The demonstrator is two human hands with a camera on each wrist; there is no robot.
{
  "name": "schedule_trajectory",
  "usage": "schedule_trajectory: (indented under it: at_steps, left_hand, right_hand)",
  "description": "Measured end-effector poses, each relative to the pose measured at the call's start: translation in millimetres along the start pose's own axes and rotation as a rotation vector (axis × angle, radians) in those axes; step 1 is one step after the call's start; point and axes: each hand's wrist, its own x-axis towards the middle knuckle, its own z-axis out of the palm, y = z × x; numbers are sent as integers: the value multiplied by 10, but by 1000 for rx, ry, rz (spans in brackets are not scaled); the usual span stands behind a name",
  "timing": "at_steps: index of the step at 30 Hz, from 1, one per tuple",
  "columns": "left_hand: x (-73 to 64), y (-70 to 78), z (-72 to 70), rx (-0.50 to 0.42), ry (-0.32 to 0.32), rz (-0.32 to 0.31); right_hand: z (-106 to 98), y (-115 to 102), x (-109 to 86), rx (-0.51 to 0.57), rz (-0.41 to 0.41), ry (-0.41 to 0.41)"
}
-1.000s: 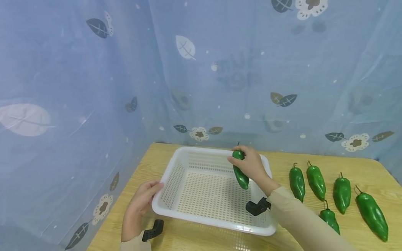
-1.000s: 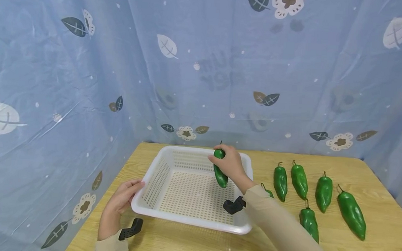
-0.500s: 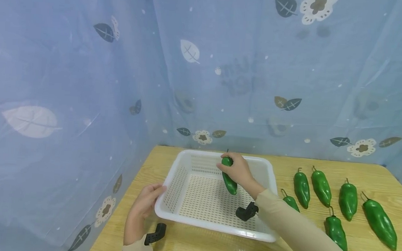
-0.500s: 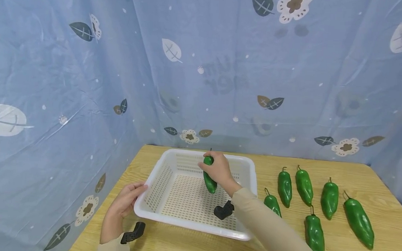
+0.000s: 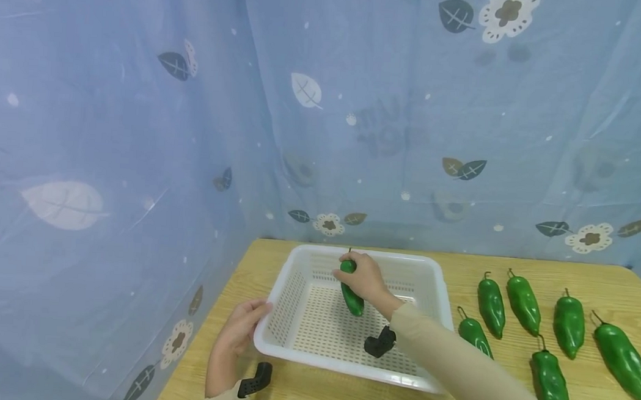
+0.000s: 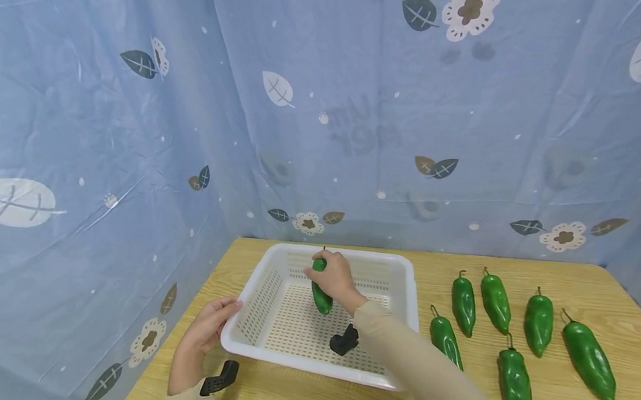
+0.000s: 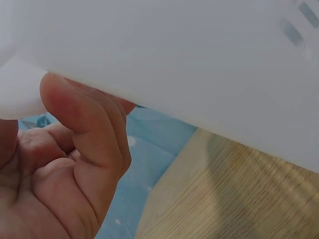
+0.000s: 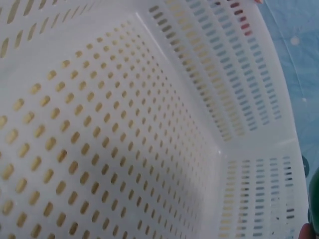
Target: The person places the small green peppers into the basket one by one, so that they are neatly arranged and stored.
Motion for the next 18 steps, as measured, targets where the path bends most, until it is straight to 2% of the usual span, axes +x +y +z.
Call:
schedule_trajectory:
  at_steps: [7,18]
  left_hand:
    - [-27,20,15,18,14,-1]
    - [9,10,-11,27,-33,37]
  right_hand:
    - [126,-58,-6,13,0,-25]
    - [303,-18,9,11,23,-44]
